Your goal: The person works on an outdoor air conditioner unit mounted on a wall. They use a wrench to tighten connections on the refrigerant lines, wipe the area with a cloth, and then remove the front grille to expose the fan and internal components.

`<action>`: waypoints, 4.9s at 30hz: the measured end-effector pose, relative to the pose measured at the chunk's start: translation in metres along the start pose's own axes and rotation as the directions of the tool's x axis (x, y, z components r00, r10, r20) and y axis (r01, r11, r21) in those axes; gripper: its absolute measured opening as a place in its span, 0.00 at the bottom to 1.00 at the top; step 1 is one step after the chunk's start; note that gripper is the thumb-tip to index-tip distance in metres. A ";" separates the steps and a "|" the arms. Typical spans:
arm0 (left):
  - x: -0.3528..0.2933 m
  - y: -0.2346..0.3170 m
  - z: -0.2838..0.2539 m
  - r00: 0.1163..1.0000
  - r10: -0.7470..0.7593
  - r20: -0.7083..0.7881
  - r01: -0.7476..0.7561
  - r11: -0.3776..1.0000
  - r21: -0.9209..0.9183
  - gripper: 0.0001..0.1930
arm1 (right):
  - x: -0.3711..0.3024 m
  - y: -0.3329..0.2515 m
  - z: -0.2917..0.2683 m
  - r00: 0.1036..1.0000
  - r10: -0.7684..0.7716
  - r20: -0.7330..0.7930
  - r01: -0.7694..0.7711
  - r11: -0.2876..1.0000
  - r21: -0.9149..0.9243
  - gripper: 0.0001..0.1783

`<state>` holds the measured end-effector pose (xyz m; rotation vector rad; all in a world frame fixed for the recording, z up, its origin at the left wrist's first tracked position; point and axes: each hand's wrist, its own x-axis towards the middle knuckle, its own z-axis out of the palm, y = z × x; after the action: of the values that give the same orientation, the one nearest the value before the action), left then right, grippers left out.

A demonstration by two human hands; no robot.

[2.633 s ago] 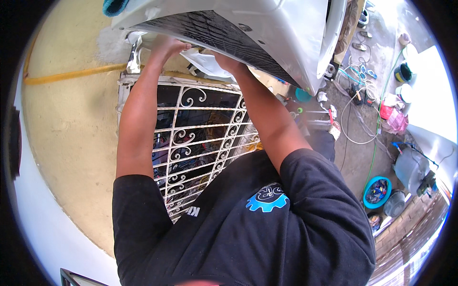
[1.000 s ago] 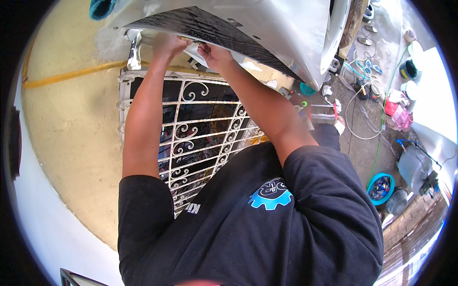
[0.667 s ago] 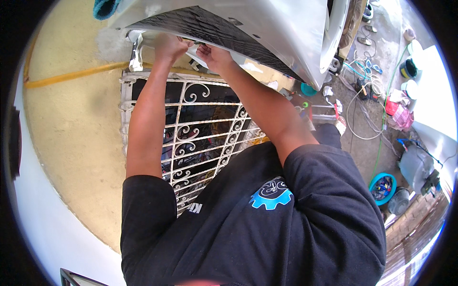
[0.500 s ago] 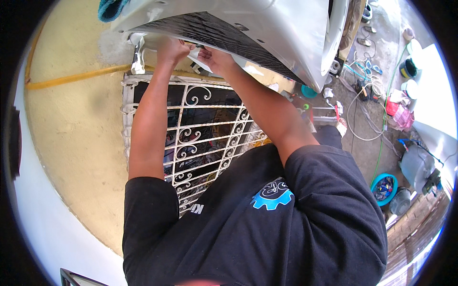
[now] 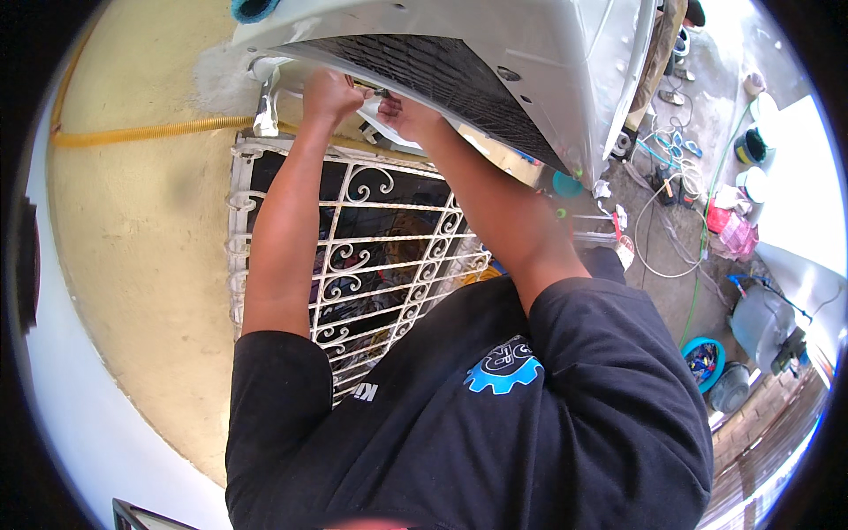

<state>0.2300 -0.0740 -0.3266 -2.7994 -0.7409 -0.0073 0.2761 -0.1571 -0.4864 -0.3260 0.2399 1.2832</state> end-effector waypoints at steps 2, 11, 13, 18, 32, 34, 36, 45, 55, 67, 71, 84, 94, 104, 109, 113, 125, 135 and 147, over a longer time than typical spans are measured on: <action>-0.002 0.002 -0.002 1.000 0.006 -0.012 -0.006 1.000 -0.007 0.19 | 0.001 0.002 0.002 1.000 -0.008 0.013 0.009 1.000 -0.015 0.18; -0.004 0.005 -0.007 0.999 0.023 -0.037 -0.024 0.999 -0.023 0.18 | -0.002 -0.002 0.008 1.000 0.020 0.003 -0.020 0.999 -0.044 0.18; -0.005 0.005 -0.008 0.997 0.044 -0.057 -0.044 0.999 -0.008 0.18 | -0.003 0.002 0.012 0.999 0.000 0.043 0.000 1.000 -0.019 0.18; -0.006 0.005 -0.007 0.999 0.034 -0.036 -0.034 0.999 -0.016 0.19 | -0.005 -0.003 0.012 0.986 0.166 0.006 -0.165 0.985 -0.052 0.20; -0.006 0.008 -0.013 0.999 0.029 -0.019 -0.029 1.000 0.003 0.18 | 0.002 -0.003 0.008 0.993 0.120 0.014 -0.117 0.984 -0.132 0.22; -0.006 0.008 -0.014 0.999 0.044 -0.014 -0.044 0.999 -0.002 0.18 | 0.001 -0.004 0.009 0.991 0.128 -0.028 -0.130 0.988 -0.087 0.22; -0.007 0.008 -0.015 0.999 0.039 -0.021 -0.039 0.999 0.002 0.18 | -0.002 -0.005 0.010 0.992 0.103 -0.077 -0.100 0.994 0.031 0.23; -0.007 0.009 -0.015 0.999 0.031 -0.009 -0.031 0.999 0.022 0.16 | 0.004 0.001 0.006 0.984 0.175 -0.020 -0.174 0.984 0.045 0.25; -0.009 0.008 -0.013 0.995 0.081 -0.062 -0.078 0.996 0.046 0.16 | -0.007 -0.003 0.009 0.992 0.125 0.023 -0.124 0.992 -0.028 0.27; 0.001 -0.008 0.007 0.964 0.223 -0.142 -0.243 0.959 -0.148 0.19 | 0.051 0.022 -0.029 0.985 -0.117 0.129 0.147 0.956 -0.253 0.10; -0.001 -0.011 0.008 0.988 0.118 -0.096 -0.127 0.987 -0.095 0.19 | 0.056 0.018 -0.023 0.989 0.139 0.053 -0.136 0.988 -0.067 0.22; -0.002 -0.005 0.000 0.993 0.083 -0.084 -0.089 0.994 -0.067 0.19 | 0.014 0.016 0.013 0.973 0.052 0.226 -0.084 0.987 0.134 0.21; 0.000 -0.004 0.001 0.990 0.116 -0.083 -0.114 0.993 0.028 0.16 | 0.012 0.015 -0.006 0.994 -0.019 0.106 0.026 0.998 -0.061 0.16; -0.009 0.006 -0.014 0.991 0.090 -0.097 -0.091 0.996 0.000 0.16 | -0.016 -0.011 0.017 0.992 0.042 -0.122 -0.078 0.951 -0.300 0.19; -0.009 0.006 -0.013 0.992 0.081 -0.095 -0.079 0.997 0.017 0.16 | -0.005 -0.012 0.006 0.993 0.100 0.055 -0.090 0.984 -0.152 0.20; -0.010 0.007 -0.013 0.992 0.073 -0.102 -0.073 0.997 0.003 0.16 | -0.002 -0.011 0.002 0.989 0.141 0.031 -0.136 0.982 -0.128 0.20; -0.009 0.004 -0.010 0.997 0.060 -0.048 -0.058 0.997 0.048 0.16 | -0.016 -0.018 0.010 0.991 0.125 -0.050 -0.133 0.962 -0.239 0.17; -0.008 0.007 -0.009 0.999 0.034 -0.041 -0.033 0.998 0.046 0.17 | -0.003 0.002 0.020 0.991 -0.039 -0.126 0.003 0.960 -0.282 0.19; -0.005 0.004 -0.007 0.997 0.056 -0.051 -0.058 0.998 -0.037 0.19 | -0.012 0.013 0.033 0.985 -0.058 -0.165 0.034 0.989 -0.145 0.22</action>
<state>0.2281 -0.0817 -0.3210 -2.8446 -0.6561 -0.0823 0.2606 -0.1526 -0.4525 -0.5601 0.2837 1.2302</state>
